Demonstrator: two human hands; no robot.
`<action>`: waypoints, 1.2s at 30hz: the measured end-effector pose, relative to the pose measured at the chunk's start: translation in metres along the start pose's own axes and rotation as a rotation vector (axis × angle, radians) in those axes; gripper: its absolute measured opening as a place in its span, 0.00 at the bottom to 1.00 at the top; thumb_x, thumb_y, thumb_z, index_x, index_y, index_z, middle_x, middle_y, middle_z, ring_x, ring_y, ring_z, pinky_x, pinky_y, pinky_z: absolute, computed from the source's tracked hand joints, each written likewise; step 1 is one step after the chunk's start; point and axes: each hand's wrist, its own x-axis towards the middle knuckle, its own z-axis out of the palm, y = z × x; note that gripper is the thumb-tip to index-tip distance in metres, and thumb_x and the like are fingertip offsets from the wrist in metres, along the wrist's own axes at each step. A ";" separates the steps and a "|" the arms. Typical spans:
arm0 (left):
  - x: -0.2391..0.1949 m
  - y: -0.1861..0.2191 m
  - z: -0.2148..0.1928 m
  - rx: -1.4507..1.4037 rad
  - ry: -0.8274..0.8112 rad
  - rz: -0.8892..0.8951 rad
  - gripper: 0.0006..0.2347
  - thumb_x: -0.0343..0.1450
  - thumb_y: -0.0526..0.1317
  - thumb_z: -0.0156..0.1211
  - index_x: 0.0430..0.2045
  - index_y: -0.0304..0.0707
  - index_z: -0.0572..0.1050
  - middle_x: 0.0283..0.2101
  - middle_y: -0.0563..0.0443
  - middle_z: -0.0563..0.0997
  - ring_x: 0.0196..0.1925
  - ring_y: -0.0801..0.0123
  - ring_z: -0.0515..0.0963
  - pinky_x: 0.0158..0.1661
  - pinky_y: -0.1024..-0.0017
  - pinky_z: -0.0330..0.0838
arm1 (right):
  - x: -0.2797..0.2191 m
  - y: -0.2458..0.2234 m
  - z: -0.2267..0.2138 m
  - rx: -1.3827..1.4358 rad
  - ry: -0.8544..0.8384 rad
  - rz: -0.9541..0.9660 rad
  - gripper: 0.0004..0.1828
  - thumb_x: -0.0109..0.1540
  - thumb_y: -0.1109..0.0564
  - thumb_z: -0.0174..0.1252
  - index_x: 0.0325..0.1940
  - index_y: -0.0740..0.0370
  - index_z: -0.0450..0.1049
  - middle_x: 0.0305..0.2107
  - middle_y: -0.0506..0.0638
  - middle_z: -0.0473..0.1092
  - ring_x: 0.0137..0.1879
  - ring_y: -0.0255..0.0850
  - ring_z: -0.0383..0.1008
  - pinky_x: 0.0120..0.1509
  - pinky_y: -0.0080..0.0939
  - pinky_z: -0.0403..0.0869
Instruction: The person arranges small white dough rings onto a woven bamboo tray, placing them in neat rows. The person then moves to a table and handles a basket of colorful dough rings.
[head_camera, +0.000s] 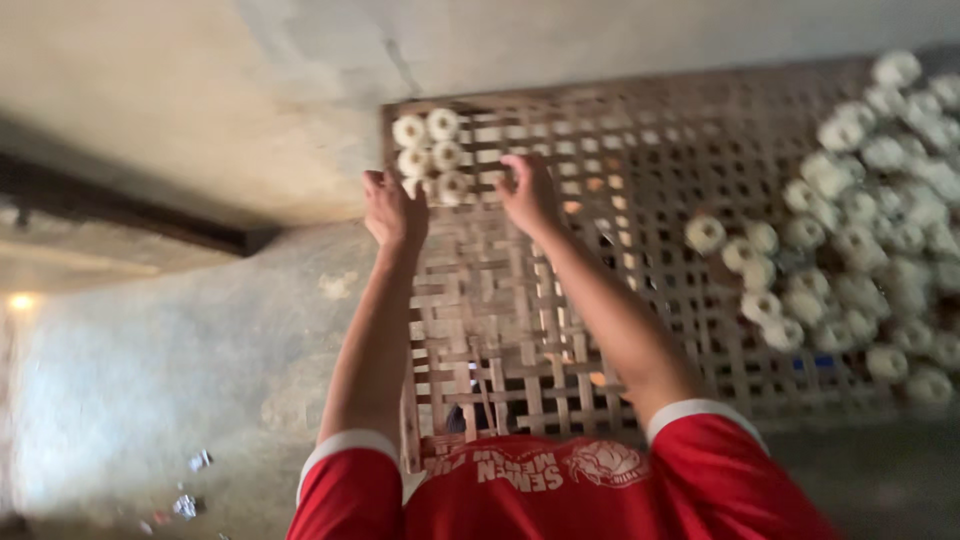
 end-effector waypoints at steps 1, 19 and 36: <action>-0.008 0.011 0.003 -0.025 0.042 0.100 0.16 0.67 0.44 0.66 0.46 0.40 0.76 0.49 0.40 0.74 0.52 0.47 0.75 0.46 0.53 0.74 | -0.007 0.017 -0.030 -0.016 0.075 -0.035 0.14 0.61 0.57 0.64 0.50 0.61 0.76 0.41 0.58 0.73 0.48 0.53 0.75 0.52 0.51 0.74; -0.180 0.338 0.229 -0.175 -0.705 0.335 0.16 0.68 0.49 0.64 0.49 0.51 0.77 0.56 0.44 0.76 0.56 0.50 0.78 0.53 0.55 0.74 | -0.116 0.216 -0.389 -0.302 -0.498 0.366 0.17 0.64 0.66 0.56 0.57 0.58 0.72 0.51 0.59 0.73 0.48 0.54 0.76 0.46 0.54 0.72; -0.080 -0.037 0.044 -0.326 0.059 -0.165 0.15 0.63 0.45 0.71 0.40 0.43 0.82 0.36 0.43 0.84 0.38 0.52 0.84 0.40 0.58 0.77 | -0.056 0.052 -0.017 0.505 -0.197 0.208 0.12 0.60 0.61 0.67 0.46 0.60 0.74 0.34 0.47 0.75 0.39 0.34 0.76 0.44 0.37 0.76</action>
